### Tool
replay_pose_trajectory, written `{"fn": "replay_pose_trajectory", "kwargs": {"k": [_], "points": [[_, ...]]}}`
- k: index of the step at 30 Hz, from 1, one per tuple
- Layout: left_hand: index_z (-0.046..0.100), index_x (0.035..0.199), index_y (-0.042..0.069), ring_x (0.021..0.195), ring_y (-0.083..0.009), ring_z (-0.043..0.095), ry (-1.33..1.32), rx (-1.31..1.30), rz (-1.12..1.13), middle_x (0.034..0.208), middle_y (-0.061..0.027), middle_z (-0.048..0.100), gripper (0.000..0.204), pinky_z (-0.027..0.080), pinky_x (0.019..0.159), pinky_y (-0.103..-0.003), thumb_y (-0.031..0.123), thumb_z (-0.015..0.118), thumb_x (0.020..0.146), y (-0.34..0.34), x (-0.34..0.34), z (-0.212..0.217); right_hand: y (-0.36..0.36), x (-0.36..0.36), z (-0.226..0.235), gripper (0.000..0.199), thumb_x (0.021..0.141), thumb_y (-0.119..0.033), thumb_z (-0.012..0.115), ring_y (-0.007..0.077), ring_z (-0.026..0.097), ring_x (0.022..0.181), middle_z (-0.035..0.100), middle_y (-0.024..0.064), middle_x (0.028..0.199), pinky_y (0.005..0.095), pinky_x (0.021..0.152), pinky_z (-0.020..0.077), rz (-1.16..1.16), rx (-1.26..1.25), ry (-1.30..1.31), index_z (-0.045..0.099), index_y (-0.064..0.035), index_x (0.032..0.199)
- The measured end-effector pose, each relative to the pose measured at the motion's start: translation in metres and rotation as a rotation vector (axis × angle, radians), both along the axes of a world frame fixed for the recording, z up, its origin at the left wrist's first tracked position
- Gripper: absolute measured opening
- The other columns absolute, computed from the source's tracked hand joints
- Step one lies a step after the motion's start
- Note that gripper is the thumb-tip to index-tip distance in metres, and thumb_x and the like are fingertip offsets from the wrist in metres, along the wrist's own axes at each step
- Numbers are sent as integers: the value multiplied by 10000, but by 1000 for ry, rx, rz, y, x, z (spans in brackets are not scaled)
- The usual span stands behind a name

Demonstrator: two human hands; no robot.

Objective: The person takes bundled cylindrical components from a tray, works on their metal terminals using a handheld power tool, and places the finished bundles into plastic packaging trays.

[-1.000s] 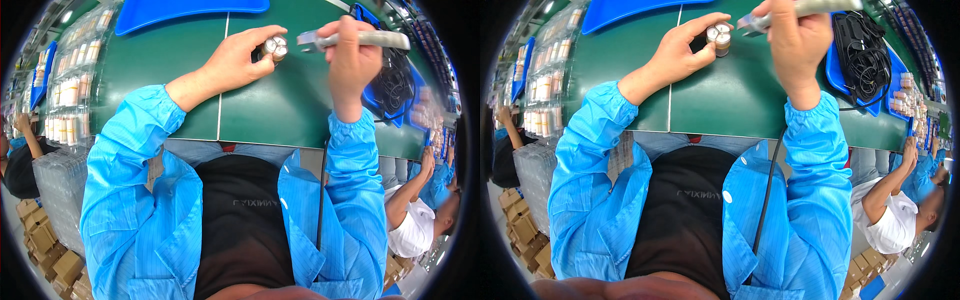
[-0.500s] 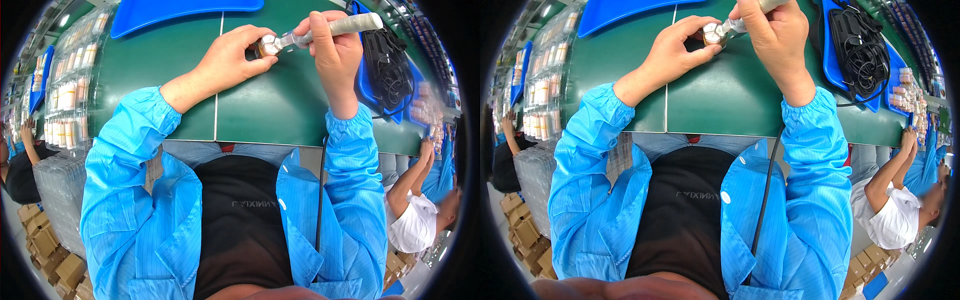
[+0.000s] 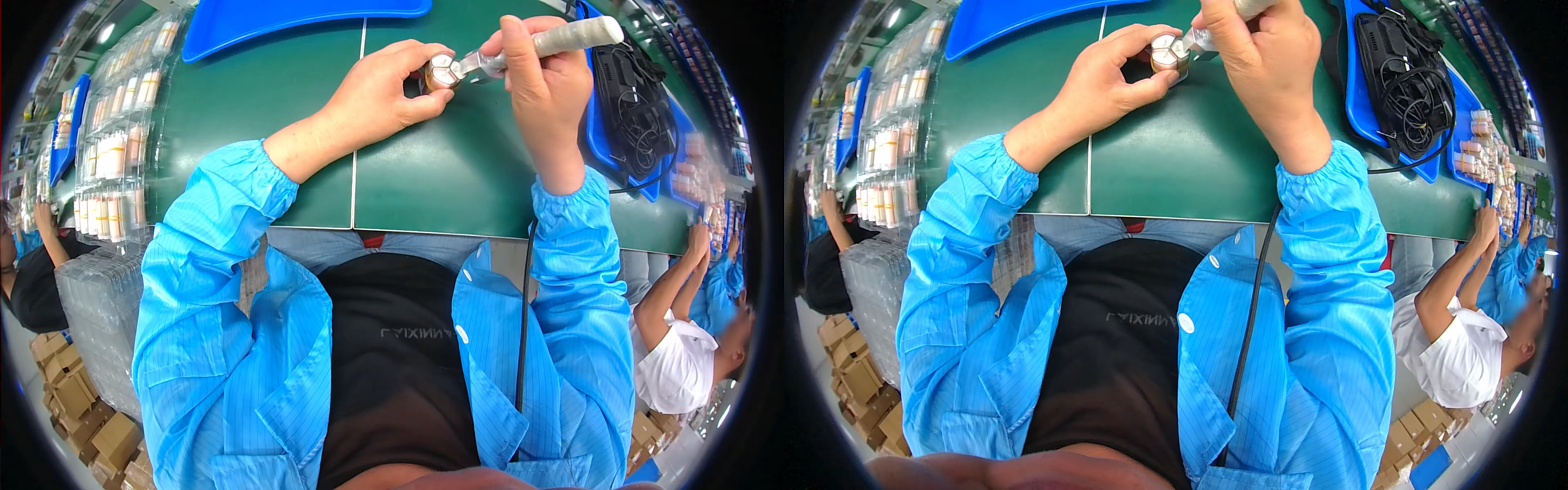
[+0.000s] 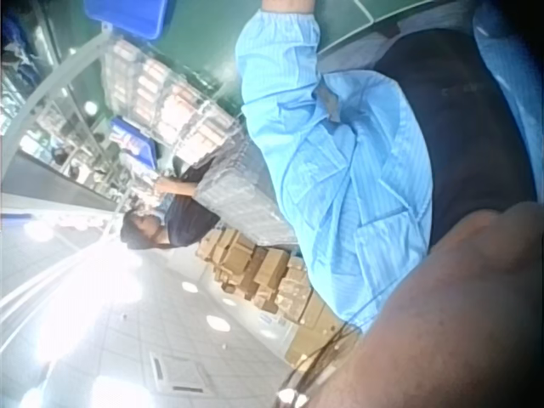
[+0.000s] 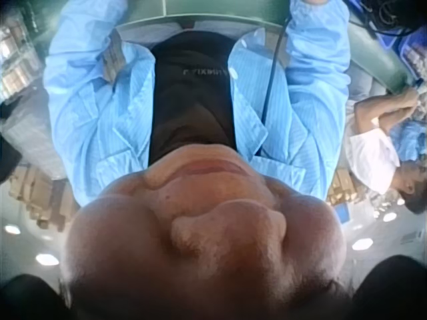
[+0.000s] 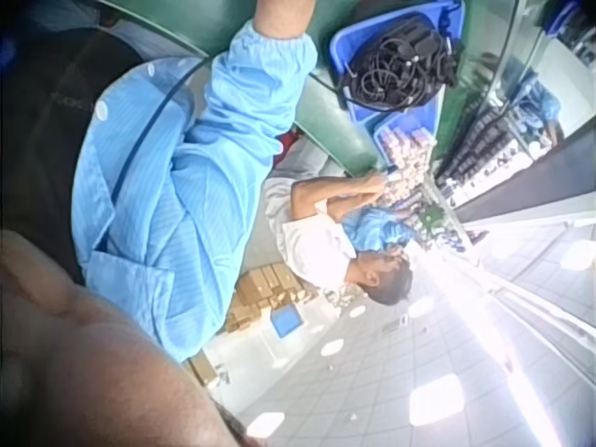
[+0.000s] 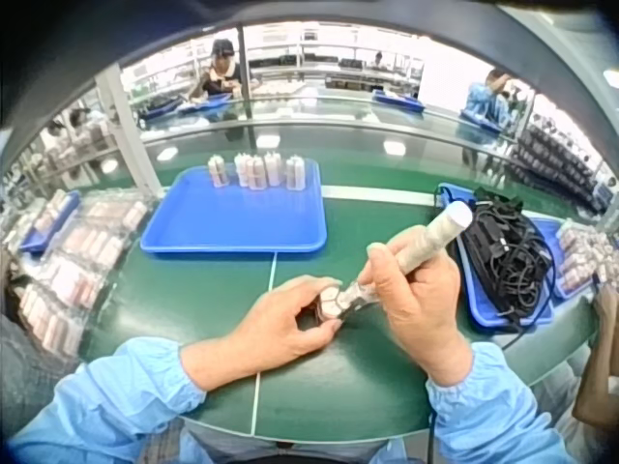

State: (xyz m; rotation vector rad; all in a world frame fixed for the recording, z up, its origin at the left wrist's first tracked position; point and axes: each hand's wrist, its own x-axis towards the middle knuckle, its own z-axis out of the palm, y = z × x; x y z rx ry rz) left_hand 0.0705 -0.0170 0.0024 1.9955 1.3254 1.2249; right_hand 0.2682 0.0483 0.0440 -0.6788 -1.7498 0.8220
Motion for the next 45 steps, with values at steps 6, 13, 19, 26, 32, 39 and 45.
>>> {"fn": "replay_pose_trajectory", "kwargs": {"k": [6,13,19,26,32,39,45], "points": [[656,1270,67,917,-244,677,21,4,-1,1005,-110,673,446,562,833,-354,202,737,854,0,0,1,1,-8,-5,144,1020,-156,668,34,536,592,717,28,801,200,527,424,-29,125,-37,609,-43,953],[552,1416,44,1065,-249,675,-83,-42,-139,1160,-111,692,608,535,937,-339,146,681,831,0,-7,-2,5,5,11,182,1061,-161,578,52,510,571,724,99,827,198,519,400,-22,-3,231,624,-26,948],[556,1342,52,989,-288,675,66,54,-13,1201,-118,644,569,563,899,-373,221,765,840,-4,0,3,3,4,12,218,1065,-175,577,51,496,583,719,99,819,204,522,383,59,11,207,644,-14,936],[623,1259,52,942,-240,670,-61,-49,26,1065,-97,670,470,558,877,-350,219,765,844,-1,1,-1,17,-21,-13,176,1058,-187,591,27,464,565,655,43,779,174,527,378,423,-69,575,558,-54,947],[650,1255,69,914,-234,659,-24,-47,-2,1044,-100,676,440,547,842,-347,169,733,835,1,0,-2,12,-23,-14,156,1047,-164,605,34,487,576,652,38,784,183,538,396,354,-158,461,561,-50,950],[653,1259,67,912,-234,660,-36,-31,2,1051,-102,680,449,548,840,-344,174,732,829,2,0,-1,-12,-9,14,132,996,-105,676,86,604,662,653,35,764,227,608,485,-31,119,-83,590,-30,928],[656,1252,65,906,-232,661,-32,-49,3,1040,-98,678,448,551,835,-342,180,733,825,1,-1,-1,-16,-12,12,134,984,-97,688,94,615,674,660,37,758,237,614,493,-32,7,-26,600,-24,914]]}}
